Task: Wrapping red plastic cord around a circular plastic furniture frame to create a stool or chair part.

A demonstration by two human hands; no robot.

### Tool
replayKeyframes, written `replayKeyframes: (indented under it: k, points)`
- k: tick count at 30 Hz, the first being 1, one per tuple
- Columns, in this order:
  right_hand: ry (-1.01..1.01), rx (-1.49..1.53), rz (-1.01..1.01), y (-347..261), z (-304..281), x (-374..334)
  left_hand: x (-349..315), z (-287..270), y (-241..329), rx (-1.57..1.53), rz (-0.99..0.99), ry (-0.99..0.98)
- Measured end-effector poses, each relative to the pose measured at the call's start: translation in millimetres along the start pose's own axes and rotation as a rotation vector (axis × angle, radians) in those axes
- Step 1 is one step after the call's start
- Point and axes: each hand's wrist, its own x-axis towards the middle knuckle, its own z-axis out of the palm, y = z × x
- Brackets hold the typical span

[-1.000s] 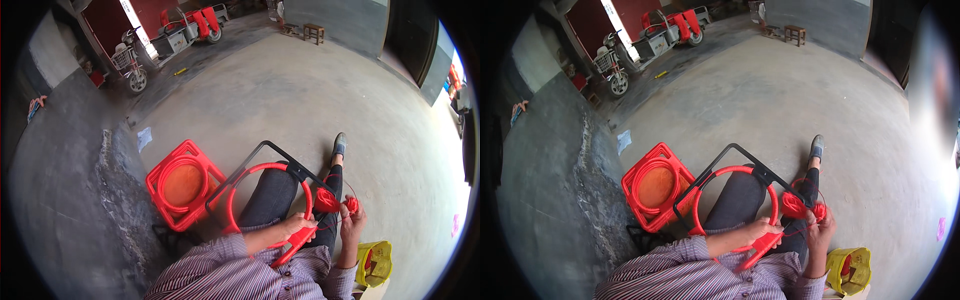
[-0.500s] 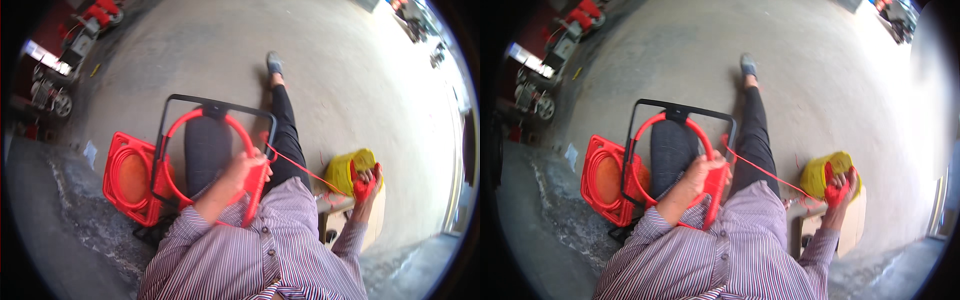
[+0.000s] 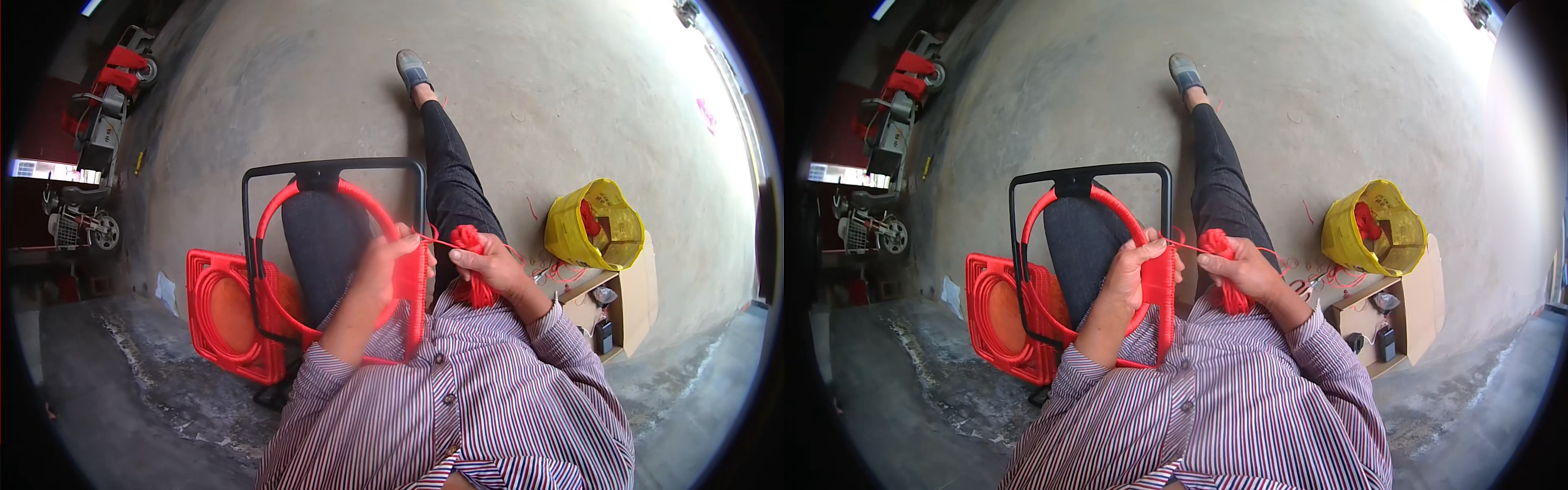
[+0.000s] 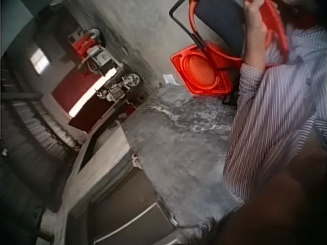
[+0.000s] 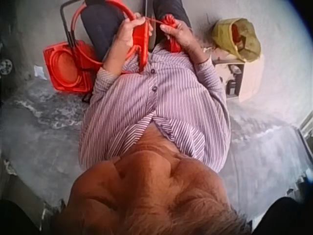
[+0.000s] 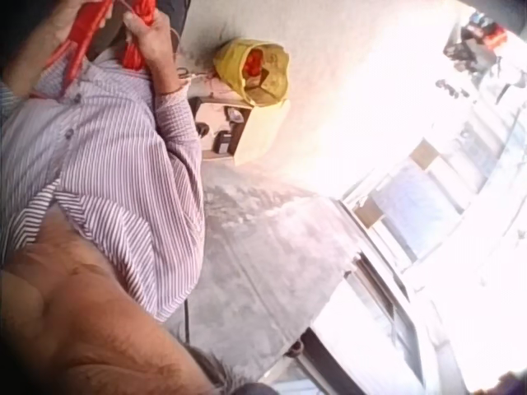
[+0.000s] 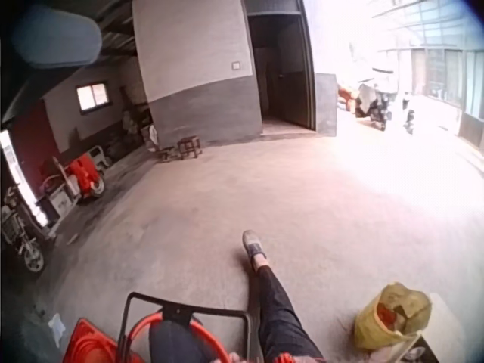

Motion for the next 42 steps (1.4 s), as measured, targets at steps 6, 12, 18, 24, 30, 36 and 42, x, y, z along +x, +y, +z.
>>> replayKeyframes:
  k: [6, 12, 18, 24, 30, 36, 42]
  points:
    - [0.178, -0.156, -0.096, -8, -1, -55, -2, 3, 10, -0.064, -0.028, 0.048]
    - [0.406, 0.020, -0.087, -1, -24, -40, 1, -6, -2, -0.051, -0.072, 0.029]
    - [0.514, -0.299, -0.294, -66, -41, 1, 2, -8, -7, -0.002, 0.075, 0.016]
    - [0.114, -1.422, -0.698, -103, 24, 47, -5, 16, -11, 0.073, 0.538, 0.178]
    - [0.291, -1.243, -0.925, -73, 21, 75, 1, 5, -11, 0.015, 0.510, 0.059]
    - [0.542, -0.887, -0.771, -42, -4, 31, 9, -19, -16, -0.117, 0.230, 0.102]
    - [0.219, -0.485, -0.309, -20, -3, 37, 8, -14, -11, -0.242, 0.096, -0.046]
